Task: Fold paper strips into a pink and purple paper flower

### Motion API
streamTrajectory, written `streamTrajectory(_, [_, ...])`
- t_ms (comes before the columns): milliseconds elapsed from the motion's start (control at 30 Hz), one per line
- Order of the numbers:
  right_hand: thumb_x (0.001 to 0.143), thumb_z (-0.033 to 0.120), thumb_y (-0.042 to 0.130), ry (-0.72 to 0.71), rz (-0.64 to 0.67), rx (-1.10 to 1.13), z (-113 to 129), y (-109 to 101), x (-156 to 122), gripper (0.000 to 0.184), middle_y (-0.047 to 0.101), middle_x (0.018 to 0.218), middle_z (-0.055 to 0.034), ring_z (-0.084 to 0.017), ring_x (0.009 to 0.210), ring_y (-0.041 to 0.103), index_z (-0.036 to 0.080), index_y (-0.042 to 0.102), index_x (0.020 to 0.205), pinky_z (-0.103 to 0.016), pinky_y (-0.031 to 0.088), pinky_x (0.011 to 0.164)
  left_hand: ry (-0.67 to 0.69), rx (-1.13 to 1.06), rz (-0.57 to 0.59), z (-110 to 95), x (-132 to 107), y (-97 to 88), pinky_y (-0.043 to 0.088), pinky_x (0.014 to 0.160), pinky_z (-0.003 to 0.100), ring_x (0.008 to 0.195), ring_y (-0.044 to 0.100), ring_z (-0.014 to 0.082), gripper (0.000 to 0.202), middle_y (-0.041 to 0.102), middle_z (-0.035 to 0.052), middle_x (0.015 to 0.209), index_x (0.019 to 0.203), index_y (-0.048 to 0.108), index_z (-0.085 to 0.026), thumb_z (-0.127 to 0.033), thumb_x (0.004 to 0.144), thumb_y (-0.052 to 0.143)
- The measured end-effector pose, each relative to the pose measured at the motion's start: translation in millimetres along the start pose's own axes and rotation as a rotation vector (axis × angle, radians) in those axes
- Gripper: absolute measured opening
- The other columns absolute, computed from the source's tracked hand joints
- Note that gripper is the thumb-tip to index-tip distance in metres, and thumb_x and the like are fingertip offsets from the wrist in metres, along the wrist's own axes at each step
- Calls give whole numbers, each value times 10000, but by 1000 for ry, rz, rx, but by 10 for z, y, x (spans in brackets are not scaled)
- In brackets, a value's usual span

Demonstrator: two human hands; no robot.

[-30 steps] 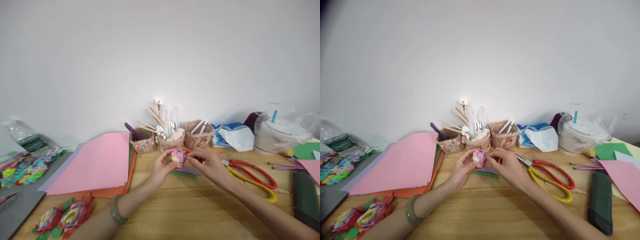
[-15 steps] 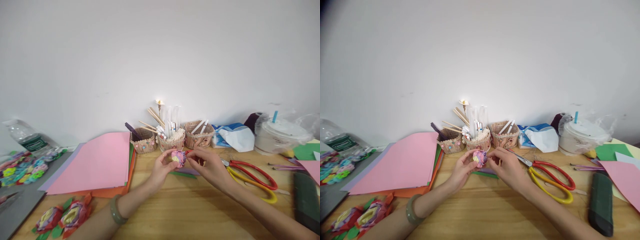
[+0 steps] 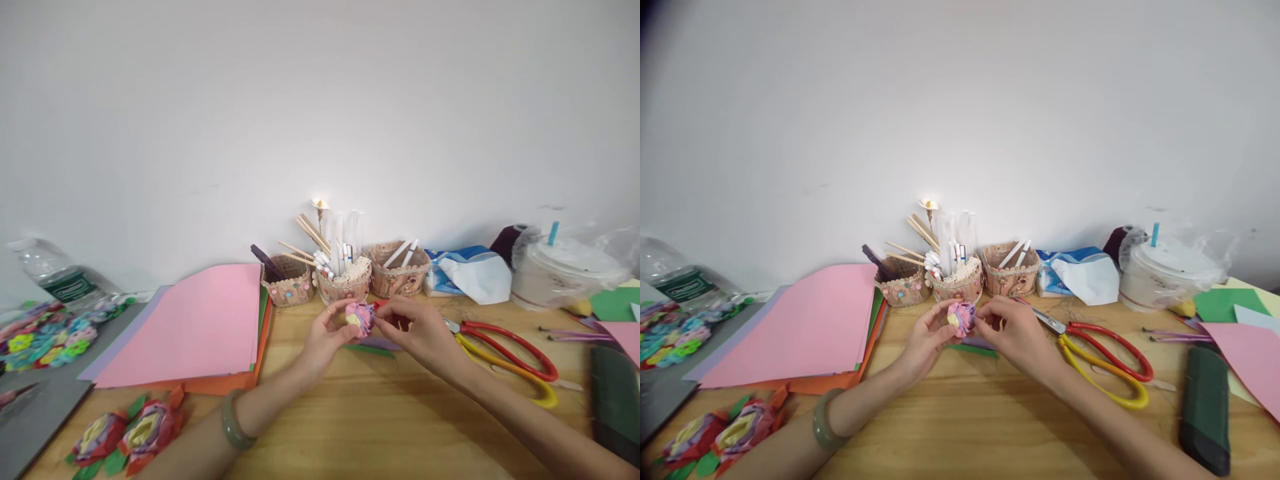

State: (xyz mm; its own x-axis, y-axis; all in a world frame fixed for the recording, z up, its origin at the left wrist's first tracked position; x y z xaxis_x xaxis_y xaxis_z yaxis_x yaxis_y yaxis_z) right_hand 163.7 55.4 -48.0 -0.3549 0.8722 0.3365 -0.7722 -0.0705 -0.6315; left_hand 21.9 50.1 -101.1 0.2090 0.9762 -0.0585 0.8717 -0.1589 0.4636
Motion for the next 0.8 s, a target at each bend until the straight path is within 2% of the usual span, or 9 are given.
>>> streamTrajectory(167, [787,215,522,-114,-48,-72,59,5,-39,122,556,677,-23,-114,574,476,168,622,735,-232,373,522,9,8,9,-1,4,2,487,613,213,695,598,99,424,642,35,980,1002,600,-201,-216,600,737])
streamTrajectory(267, [788,217,523,-81,6,11,49,20,-14,129,545,640,-11,-111,565,470,174,608,701,-221,375,505,-5,7,9,9,5,-4,484,612,217,672,593,98,438,651,35,934,1008,598,-200,-234,595,741])
streamTrajectory(333, [784,218,525,-49,30,57,42,19,3,128,544,634,-8,-111,563,470,175,608,697,-219,374,500,-7,4,7,12,5,-9,485,613,218,681,593,99,442,640,35,970,1008,602,-207,-243,591,743])
streamTrajectory(433, [777,225,527,-14,41,80,29,14,13,124,549,650,-10,-112,568,474,171,627,728,-221,373,504,-5,5,4,12,7,-14,487,609,220,702,592,103,443,615,34,1030,1001,607,-216,-252,582,747])
streamTrajectory(567, [769,220,522,23,59,79,10,28,13,145,553,635,-6,-110,560,472,170,642,705,-220,364,502,-33,16,15,21,5,-4,481,605,222,665,585,96,463,627,34,974,1004,601,-203,-253,570,755])
streamTrajectory(667, [762,191,506,14,42,49,8,28,12,171,548,602,-1,-106,541,460,169,637,656,-219,354,497,-45,14,39,23,5,12,478,611,219,655,585,91,470,639,30,929,1015,591,-199,-248,576,752])
streamTrajectory(800, [760,167,488,-28,26,18,8,21,7,180,553,614,-4,-108,543,459,173,660,709,-217,360,499,-39,9,19,24,10,-1,478,619,219,682,588,97,459,636,30,952,1007,593,-201,-244,578,750])
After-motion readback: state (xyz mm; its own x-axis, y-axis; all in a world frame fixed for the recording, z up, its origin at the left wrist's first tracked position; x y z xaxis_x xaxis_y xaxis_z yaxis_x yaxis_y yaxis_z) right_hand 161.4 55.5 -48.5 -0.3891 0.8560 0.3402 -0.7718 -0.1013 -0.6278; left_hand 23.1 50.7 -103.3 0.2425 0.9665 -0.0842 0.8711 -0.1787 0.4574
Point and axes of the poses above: each hand's wrist, its own x-axis towards the middle knuckle, its own y-axis out of the palm, z = x × y, the point moved 5 cm from there along x, towards the middle knuckle
